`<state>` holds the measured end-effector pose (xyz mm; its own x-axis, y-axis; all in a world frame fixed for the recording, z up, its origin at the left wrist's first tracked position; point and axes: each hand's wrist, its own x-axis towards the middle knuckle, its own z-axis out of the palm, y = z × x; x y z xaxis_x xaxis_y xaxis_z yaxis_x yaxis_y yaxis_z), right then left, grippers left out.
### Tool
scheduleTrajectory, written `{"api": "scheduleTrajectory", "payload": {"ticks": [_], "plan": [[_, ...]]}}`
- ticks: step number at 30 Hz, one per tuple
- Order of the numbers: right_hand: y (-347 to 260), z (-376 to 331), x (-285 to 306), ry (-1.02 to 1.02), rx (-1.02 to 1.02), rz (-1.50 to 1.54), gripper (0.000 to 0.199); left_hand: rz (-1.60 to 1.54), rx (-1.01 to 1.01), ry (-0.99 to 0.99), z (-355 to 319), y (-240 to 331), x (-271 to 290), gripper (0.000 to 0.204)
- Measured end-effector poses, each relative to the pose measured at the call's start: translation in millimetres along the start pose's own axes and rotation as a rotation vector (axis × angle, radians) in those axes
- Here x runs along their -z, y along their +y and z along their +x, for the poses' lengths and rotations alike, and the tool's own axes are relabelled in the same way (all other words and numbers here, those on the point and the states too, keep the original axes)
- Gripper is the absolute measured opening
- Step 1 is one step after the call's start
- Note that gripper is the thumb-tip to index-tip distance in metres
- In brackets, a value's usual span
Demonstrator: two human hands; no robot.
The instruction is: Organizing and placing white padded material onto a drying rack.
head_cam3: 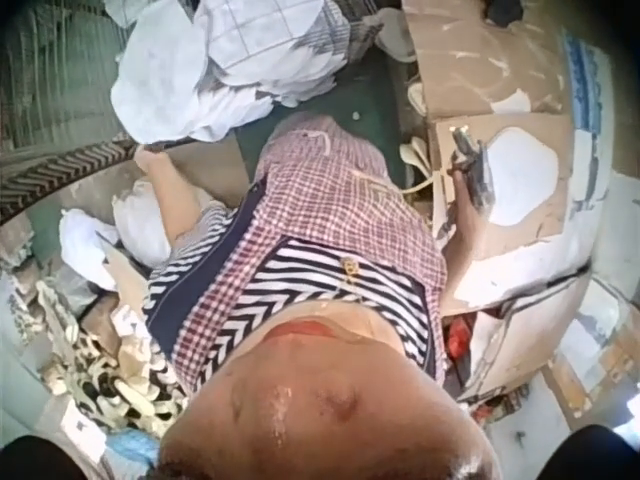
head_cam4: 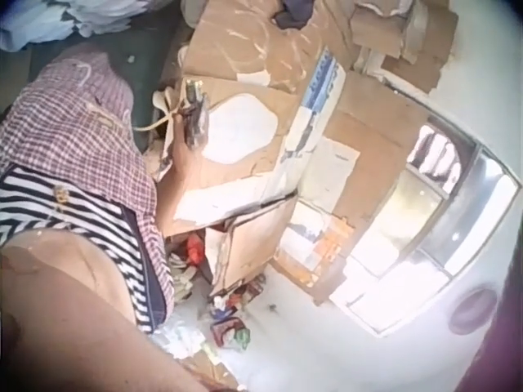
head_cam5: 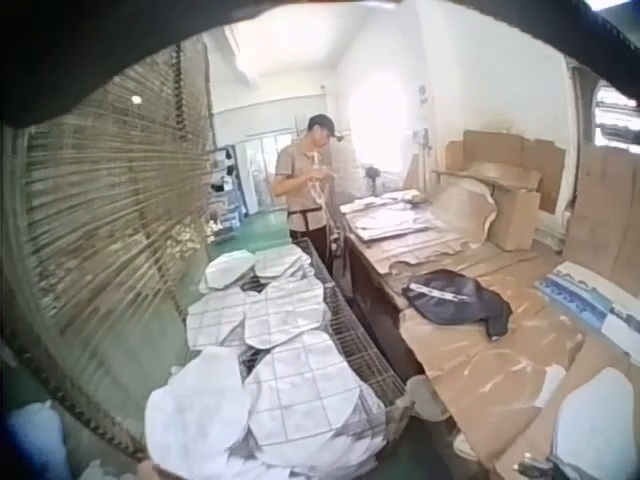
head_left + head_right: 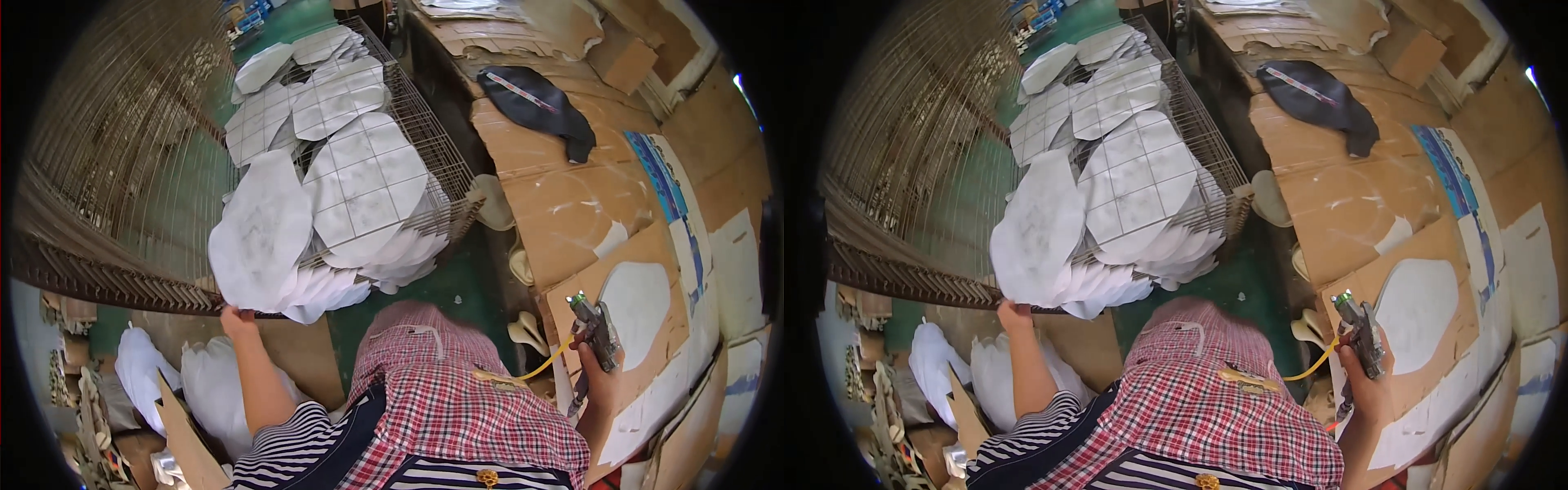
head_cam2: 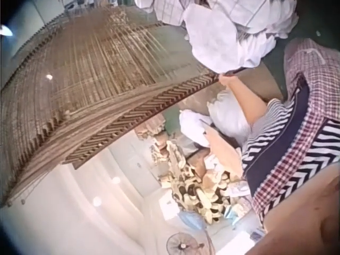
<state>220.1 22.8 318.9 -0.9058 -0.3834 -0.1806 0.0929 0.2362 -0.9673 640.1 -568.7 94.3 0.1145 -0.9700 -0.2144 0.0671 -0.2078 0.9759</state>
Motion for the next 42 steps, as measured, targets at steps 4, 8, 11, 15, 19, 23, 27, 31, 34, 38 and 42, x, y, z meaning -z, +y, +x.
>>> {"api": "scheduleTrajectory", "payload": {"ticks": [4,8,11,15,19,23,27,31,34,38,42], "plan": [[17.5,-17.5,-1.9,0.169,0.023,0.047,0.044,0.726,-0.406,0.563,-70.1,9.0,-129.8,0.034],[27.4,-36.6,13.7,0.193,0.062,0.071,0.050,0.341,-0.712,-0.085,-99.3,23.2,-258.5,0.036],[42.0,-68.5,29.6,0.299,0.074,0.041,0.050,0.279,-0.659,-0.528,-174.6,4.7,-371.8,0.029],[61.6,-131.8,37.7,0.631,-0.038,0.113,0.051,0.316,-0.665,-1.261,-335.6,-64.7,-477.1,0.016],[84.3,-197.1,30.2,0.902,-0.074,0.131,0.049,0.525,-0.662,-1.719,-512.3,-139.7,-495.8,0.014],[84.4,-244.8,11.9,1.116,-0.164,0.180,0.050,0.722,-0.809,-1.809,-616.0,-191.7,-497.0,0.019],[84.1,-267.8,3.5,1.237,-0.209,0.129,0.048,0.875,-1.050,-1.646,-655.5,-205.0,-493.6,0.015],[92.1,-268.6,5.8,1.248,-0.209,0.153,0.048,1.085,-1.086,-1.811,-659.3,-208.6,-507.5,0.018],[96.6,-258.8,15.0,1.182,-0.217,0.145,0.049,1.012,-1.045,-1.819,-652.1,-214.7,-506.4,0.024],[103.8,-246.8,23.8,1.100,-0.161,0.139,0.051,0.806,-1.163,-1.672,-648.2,-207.7,-488.4,0.022],[103.5,-238.7,27.3,1.040,-0.147,0.170,0.052,1.012,-1.038,-1.802,-653.6,-194.2,-495.7,0.020]]}}
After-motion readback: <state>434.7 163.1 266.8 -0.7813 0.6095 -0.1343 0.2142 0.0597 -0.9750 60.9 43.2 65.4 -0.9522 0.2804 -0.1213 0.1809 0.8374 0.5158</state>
